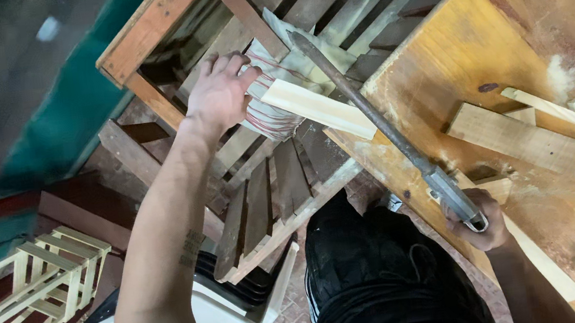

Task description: The person uses a hand saw to cut a small piece of wood on a workbench. The person holds the wood steady with one hand while sawing through it with the other hand.

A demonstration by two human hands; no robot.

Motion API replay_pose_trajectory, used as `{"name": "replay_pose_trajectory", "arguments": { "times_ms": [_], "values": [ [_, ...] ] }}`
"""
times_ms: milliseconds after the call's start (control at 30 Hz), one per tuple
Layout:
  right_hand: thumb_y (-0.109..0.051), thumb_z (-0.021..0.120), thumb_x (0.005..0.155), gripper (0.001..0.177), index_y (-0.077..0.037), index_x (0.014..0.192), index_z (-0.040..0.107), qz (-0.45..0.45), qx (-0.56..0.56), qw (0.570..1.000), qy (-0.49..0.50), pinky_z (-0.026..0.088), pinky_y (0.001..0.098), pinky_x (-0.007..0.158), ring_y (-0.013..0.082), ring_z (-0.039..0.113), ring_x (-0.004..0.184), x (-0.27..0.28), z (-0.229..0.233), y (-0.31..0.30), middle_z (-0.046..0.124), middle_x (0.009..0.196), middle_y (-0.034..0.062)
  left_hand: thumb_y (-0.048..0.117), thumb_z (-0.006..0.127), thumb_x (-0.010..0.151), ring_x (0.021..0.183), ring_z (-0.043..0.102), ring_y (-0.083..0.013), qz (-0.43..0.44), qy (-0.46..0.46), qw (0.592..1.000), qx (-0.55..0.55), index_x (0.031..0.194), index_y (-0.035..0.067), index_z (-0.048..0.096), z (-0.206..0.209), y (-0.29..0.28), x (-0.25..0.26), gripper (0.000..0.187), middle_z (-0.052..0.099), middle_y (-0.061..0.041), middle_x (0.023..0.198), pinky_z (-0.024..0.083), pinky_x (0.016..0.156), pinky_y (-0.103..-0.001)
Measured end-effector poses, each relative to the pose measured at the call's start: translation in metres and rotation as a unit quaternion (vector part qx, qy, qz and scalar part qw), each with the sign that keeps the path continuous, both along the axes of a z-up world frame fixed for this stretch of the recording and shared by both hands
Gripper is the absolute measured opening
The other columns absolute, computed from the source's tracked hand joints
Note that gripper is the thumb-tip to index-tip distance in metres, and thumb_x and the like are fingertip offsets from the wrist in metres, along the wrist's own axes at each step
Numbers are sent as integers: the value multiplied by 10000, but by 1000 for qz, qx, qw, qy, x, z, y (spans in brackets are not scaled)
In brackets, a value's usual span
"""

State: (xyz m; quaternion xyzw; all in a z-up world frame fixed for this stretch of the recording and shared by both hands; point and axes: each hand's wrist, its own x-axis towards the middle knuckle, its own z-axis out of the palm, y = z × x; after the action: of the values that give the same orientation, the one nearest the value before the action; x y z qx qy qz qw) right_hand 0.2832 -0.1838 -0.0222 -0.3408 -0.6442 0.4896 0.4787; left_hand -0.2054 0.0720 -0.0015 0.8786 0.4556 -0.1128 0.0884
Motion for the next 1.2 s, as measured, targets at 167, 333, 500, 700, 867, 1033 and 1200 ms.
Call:
{"name": "replay_pose_trajectory", "arguments": {
  "times_ms": [167, 333, 500, 700, 867, 1033, 1200],
  "values": [
    [-109, 783, 708, 200, -101, 573, 635, -8, 3, 1000, -10, 385, 352, 337, 265, 544, 306, -6, 3, -1, 557, 452, 57, 278, 800, 846, 1391, 453, -253, 3, -30, 1000, 6, 1272, 213, 572, 1, 2, -5, 487, 521, -37, 1326, 338, 1177, -549],
    [-97, 784, 699, 203, -87, 572, 626, -8, -16, 1000, -11, 380, 347, 341, 285, 524, 311, -10, 9, 0, 526, 454, 76, 277, 785, 862, 1380, 460, -240, 3, -21, 1000, 9, 1279, 219, 577, 3, 0, -1, 469, 519, -27, 1331, 333, 1182, -542],
    [-98, 787, 696, 182, -95, 584, 644, -2, -7, 1000, -7, 397, 324, 359, 253, 549, 322, -3, -3, -3, 555, 462, 61, 188, 704, 901, 1344, 468, -245, -7, -24, 1000, 3, 1330, 261, 575, 25, -8, 14, 455, 509, -28, 1357, 332, 1171, -540],
    [-70, 766, 721, 194, -73, 585, 627, -1, -23, 1000, -8, 390, 340, 364, 290, 538, 328, -7, 4, -2, 518, 464, 90, 135, 633, 853, 1409, 451, -238, -21, 24, 999, -43, 1497, 288, 498, 30, -16, 20, 675, 526, -37, 1435, 323, 1178, -566],
    [-87, 792, 697, 222, -85, 569, 610, -5, -17, 1000, -14, 400, 334, 351, 284, 534, 319, -15, 6, 1, 540, 457, 72, 170, 633, 826, 1401, 461, -227, -44, 86, 995, -39, 1538, 332, 451, 30, -27, 5, 754, 533, -16, 1455, 313, 1193, -542],
    [-91, 784, 708, 200, -74, 597, 618, 0, -14, 1000, 3, 404, 348, 363, 296, 548, 336, -13, 2, -1, 528, 469, 87, 286, 719, 755, 1383, 469, -191, -50, 119, 992, -1, 1526, 346, 453, 19, -34, -6, 818, 532, 7, 1447, 305, 1191, -526],
    [-82, 769, 723, 202, -60, 608, 604, 2, -16, 1000, 1, 418, 357, 365, 315, 575, 359, -12, 0, -3, 550, 490, 99, 254, 601, 751, 1228, 527, -188, -13, 8, 995, 95, 1416, 241, 543, 28, -50, 42, 668, 568, -7, 1280, 387, 1046, -461]
  ]
}}
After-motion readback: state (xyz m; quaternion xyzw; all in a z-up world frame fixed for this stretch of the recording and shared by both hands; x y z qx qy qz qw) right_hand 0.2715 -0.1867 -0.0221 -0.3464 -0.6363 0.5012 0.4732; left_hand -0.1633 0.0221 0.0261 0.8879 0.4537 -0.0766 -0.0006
